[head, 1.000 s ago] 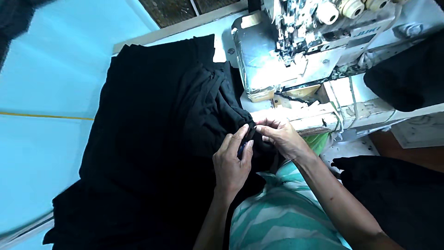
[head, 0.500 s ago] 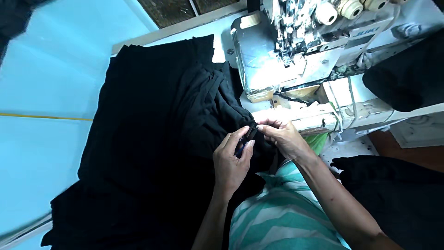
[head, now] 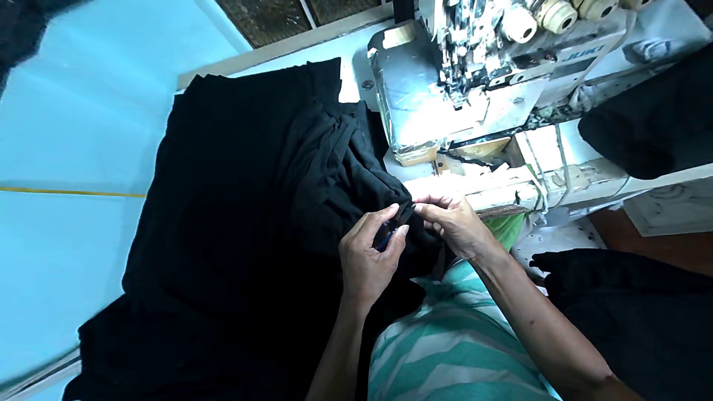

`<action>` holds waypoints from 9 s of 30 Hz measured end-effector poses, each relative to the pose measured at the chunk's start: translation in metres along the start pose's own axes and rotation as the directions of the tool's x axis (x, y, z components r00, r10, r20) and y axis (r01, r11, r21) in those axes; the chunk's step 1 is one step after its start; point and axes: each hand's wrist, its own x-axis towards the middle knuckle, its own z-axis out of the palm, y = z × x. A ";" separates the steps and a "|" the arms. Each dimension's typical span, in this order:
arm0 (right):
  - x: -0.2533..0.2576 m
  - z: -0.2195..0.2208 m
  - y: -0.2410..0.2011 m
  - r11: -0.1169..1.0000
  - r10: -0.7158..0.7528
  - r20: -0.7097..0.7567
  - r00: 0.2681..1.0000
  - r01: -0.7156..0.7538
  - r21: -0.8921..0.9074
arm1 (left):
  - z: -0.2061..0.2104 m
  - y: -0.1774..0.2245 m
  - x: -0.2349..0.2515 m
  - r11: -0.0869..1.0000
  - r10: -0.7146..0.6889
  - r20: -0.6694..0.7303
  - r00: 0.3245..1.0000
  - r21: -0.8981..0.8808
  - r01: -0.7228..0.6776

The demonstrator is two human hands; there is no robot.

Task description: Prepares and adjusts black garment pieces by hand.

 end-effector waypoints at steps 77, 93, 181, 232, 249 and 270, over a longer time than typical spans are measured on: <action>-0.039 -0.073 0.013 0.566 -0.371 0.092 0.924 0.304 -0.766 | -0.057 -0.047 0.052 0.867 -0.341 -0.341 0.876 0.246 0.433; -0.065 -0.031 0.079 0.718 -0.252 -0.068 0.965 0.140 -0.681 | 0.102 0.082 0.071 0.994 -0.110 0.673 0.731 0.090 0.067; -0.017 -0.043 -0.003 -0.052 -0.455 0.138 0.880 0.128 -0.990 | -0.137 -0.091 -0.002 0.826 -0.329 -0.332 0.884 0.354 0.440; 0.001 -0.015 -0.040 0.957 -0.286 0.255 0.924 0.287 0.035 | -0.031 0.033 0.092 0.913 0.401 0.350 0.847 -0.232 -0.336; 0.005 -0.026 -0.019 0.692 -0.592 -0.165 0.789 0.392 -0.607 | 0.012 0.049 0.067 0.935 0.222 0.049 0.974 0.271 -0.227; -0.005 -0.036 -0.011 0.589 -0.555 -0.025 0.831 0.372 -0.718 | 0.047 0.036 0.025 0.913 0.278 0.150 0.949 0.267 -0.309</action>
